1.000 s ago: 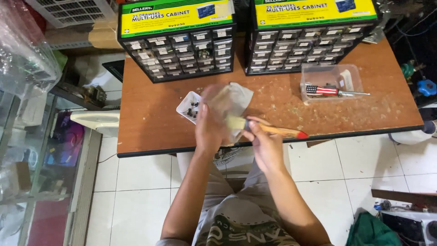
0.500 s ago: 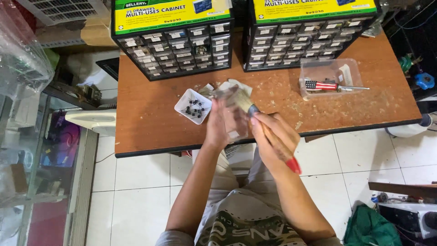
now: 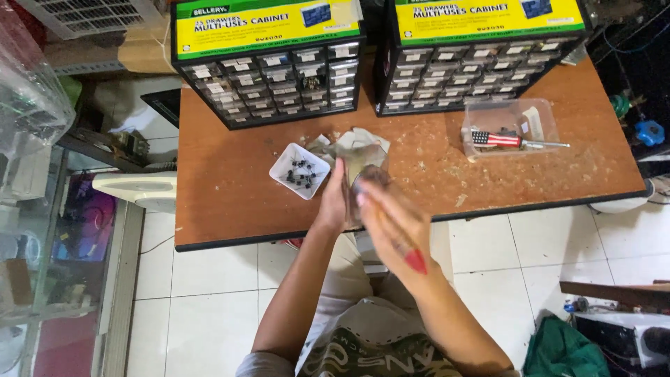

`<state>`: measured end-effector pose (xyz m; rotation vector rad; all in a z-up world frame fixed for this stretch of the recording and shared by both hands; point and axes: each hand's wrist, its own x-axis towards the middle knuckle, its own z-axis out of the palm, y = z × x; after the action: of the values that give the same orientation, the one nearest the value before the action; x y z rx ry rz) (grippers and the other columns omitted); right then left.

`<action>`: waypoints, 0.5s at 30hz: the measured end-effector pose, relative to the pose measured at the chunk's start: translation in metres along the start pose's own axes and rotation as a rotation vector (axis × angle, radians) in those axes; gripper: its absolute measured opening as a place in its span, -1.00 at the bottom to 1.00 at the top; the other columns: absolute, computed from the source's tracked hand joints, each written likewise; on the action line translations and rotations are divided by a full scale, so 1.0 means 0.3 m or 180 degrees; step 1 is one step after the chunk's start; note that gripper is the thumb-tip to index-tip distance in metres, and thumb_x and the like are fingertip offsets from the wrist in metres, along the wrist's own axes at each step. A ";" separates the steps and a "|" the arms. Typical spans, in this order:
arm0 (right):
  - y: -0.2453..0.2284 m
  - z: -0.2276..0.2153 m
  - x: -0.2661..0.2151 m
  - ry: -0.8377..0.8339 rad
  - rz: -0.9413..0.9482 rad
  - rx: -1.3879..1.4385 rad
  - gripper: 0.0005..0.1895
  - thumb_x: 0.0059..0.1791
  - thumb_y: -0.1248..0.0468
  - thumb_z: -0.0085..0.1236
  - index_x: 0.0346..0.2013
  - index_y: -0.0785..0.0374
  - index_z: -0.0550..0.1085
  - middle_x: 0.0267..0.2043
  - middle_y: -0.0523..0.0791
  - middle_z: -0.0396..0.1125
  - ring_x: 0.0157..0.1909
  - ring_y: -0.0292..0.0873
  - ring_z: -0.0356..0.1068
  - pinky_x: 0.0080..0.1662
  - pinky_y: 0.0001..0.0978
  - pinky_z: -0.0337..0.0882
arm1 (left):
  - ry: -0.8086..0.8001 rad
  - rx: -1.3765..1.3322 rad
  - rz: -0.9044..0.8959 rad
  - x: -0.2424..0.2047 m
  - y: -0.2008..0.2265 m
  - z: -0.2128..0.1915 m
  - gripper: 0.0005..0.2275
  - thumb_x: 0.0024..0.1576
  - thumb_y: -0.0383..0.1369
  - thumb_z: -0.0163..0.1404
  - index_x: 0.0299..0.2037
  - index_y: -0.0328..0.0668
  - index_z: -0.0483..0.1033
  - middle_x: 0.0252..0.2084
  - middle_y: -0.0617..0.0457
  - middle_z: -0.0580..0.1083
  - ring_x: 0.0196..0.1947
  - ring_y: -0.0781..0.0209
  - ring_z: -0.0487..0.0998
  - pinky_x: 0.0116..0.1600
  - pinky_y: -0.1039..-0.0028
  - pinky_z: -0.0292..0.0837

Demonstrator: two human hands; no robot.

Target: The person cleans small electronic components, including a cylindrical part and several black diodes, using a brush and a white cloth. They wipe the items on the cloth and brush them over a white tray on the table, then place the cleaned components into a small plastic bag.

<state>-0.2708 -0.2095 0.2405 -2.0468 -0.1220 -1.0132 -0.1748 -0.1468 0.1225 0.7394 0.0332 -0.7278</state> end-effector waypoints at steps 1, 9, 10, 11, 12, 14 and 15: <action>-0.012 0.000 0.009 -0.0318 0.0038 0.0163 -0.87 0.04 0.46 0.09 -0.21 0.40 0.58 -0.41 0.09 0.46 -0.46 0.12 0.50 -0.36 -0.19 0.51 | -0.0384 -0.0194 0.0036 0.007 0.006 -0.010 -0.36 0.31 0.23 -0.33 0.40 -0.01 0.34 0.09 -0.09 0.55 -0.02 0.12 0.58 0.20 0.34 0.47; 0.003 -0.024 0.030 -0.0314 -0.0014 0.0021 -0.88 0.05 0.44 0.10 -0.21 0.36 0.59 -0.38 0.06 0.47 -0.35 0.13 0.52 -0.31 -0.24 0.50 | -0.0651 0.0098 0.0275 0.036 -0.007 -0.068 -0.27 0.32 0.22 -0.41 0.49 -0.21 0.09 0.00 -0.19 0.53 -0.06 0.09 0.56 0.13 0.38 0.44; 0.005 -0.015 0.036 -0.0672 0.0089 0.0274 -0.89 0.00 0.45 0.13 -0.26 0.32 0.60 -0.40 0.08 0.49 -0.37 0.22 0.52 -0.35 -0.16 0.53 | -0.1192 0.0119 0.0460 0.053 0.002 -0.073 -0.23 0.34 0.22 -0.53 0.53 -0.31 -0.04 -0.12 -0.32 0.54 -0.14 0.04 0.60 -0.01 0.43 0.50; 0.051 -0.001 -0.008 -0.0676 0.0075 0.0290 -0.89 0.00 0.45 0.13 -0.26 0.32 0.60 -0.40 0.08 0.49 -0.37 0.22 0.52 -0.35 -0.16 0.53 | -0.1185 0.0127 0.0479 0.032 0.022 -0.062 -0.23 0.34 0.22 -0.53 0.53 -0.31 -0.04 -0.12 -0.32 0.54 -0.14 0.04 0.60 -0.01 0.43 0.50; 0.097 0.009 -0.051 -0.0409 -0.0086 0.0111 -0.89 0.03 0.43 0.13 -0.21 0.34 0.60 -0.35 0.08 0.48 -0.34 0.17 0.52 -0.30 -0.18 0.52 | -0.1016 0.0212 0.0488 0.013 0.037 -0.046 -0.23 0.34 0.22 -0.53 0.48 -0.36 0.07 -0.12 -0.32 0.55 -0.17 0.05 0.62 -0.08 0.43 0.53; 0.139 0.028 -0.085 -0.0143 -0.0246 -0.0074 -0.88 0.05 0.42 0.14 -0.17 0.35 0.60 -0.29 0.09 0.47 -0.31 0.12 0.52 -0.25 -0.21 0.51 | -0.0850 0.0292 0.0494 -0.001 0.040 -0.037 -0.22 0.34 0.21 -0.53 0.43 -0.41 0.18 -0.12 -0.31 0.56 -0.20 0.07 0.64 -0.15 0.43 0.56; 0.134 0.039 -0.077 -0.0080 -0.0286 -0.0014 -0.86 0.04 0.45 0.12 -0.14 0.35 0.59 -0.25 0.11 0.47 -0.28 0.15 0.52 -0.23 -0.17 0.51 | -0.0636 0.0138 0.0457 0.003 0.030 -0.045 -0.29 0.36 0.16 -0.45 0.42 -0.37 0.21 -0.08 -0.27 0.57 -0.22 0.11 0.64 -0.13 0.48 0.54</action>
<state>-0.2623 -0.2216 0.1950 -2.0740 -0.2267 -1.0436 -0.1657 -0.1344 0.1175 0.6999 -0.2159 -0.6636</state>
